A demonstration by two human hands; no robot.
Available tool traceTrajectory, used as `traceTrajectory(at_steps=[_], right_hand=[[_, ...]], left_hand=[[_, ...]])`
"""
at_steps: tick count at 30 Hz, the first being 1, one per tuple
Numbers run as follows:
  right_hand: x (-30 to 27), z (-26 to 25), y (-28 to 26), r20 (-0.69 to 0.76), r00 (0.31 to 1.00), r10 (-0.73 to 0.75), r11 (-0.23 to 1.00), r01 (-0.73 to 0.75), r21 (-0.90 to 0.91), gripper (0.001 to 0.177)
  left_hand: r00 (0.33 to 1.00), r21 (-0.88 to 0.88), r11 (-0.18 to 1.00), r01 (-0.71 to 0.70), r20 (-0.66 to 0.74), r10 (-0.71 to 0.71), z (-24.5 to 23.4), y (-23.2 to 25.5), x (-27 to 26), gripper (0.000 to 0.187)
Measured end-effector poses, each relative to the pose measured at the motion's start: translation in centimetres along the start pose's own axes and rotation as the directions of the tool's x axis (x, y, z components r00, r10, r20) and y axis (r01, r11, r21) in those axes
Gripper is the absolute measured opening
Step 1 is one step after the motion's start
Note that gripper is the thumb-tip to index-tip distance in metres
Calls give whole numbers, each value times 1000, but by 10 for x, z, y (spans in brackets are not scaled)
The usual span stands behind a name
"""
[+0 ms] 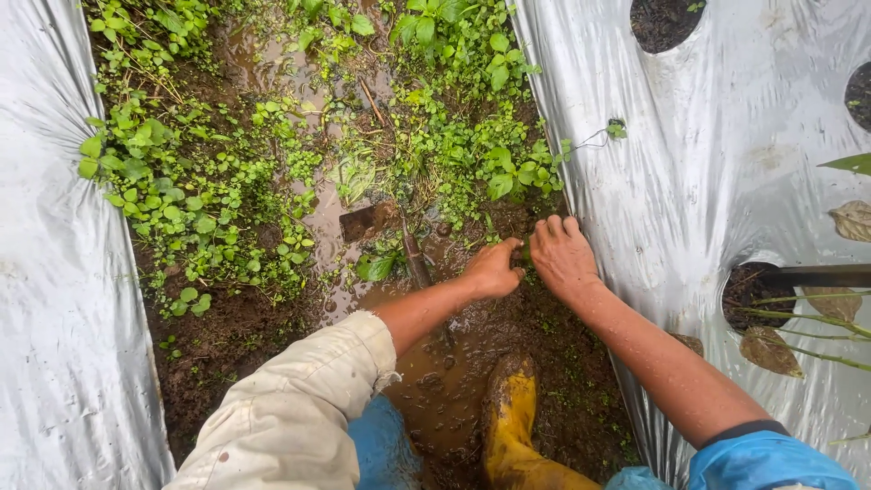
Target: The person walks through a muddy agricultural field and uses a hand hoe to loosen soil and remove weeds from between rows of plants covered by white plastic mulch. They also pull weeds by hand and gather the removed vegetation into a pile.
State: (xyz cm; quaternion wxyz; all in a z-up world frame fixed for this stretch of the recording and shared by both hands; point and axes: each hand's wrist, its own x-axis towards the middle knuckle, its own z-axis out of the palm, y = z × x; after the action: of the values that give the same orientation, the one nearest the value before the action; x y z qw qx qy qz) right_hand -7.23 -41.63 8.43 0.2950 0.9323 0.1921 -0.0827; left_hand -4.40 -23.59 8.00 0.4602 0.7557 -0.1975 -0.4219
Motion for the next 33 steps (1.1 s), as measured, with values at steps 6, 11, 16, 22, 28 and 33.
traceTrajectory(at_steps=[6, 11, 16, 22, 28, 33], right_hand=[[-4, 24, 6, -352, 932, 85, 988, -32, 154, 10], [0, -20, 38, -58, 967, 248, 959, -237, 154, 10], [25, -17, 39, -64, 976, 207, 978, -204, 51, 8], [32, -1, 43, -231, 943, 240, 966, -208, 157, 6], [46, -63, 47, -55, 924, 378, 926, -377, 27, 39], [76, -2, 42, -141, 939, 313, 949, -316, 0, 23]], left_hand=[[999, -37, 999, -29, -47, 27, -9, 15, -7, 53], [984, -130, 986, -104, -160, 83, -23, 32, -9, 48], [973, -109, 983, -145, -198, 121, -16, 17, 10, 47], [968, -129, 983, -127, -233, 94, -41, 48, -24, 53], [963, -135, 987, -93, -265, 55, -41, 23, 5, 60], [959, -103, 988, -112, -271, 80, -44, 13, 12, 61]])
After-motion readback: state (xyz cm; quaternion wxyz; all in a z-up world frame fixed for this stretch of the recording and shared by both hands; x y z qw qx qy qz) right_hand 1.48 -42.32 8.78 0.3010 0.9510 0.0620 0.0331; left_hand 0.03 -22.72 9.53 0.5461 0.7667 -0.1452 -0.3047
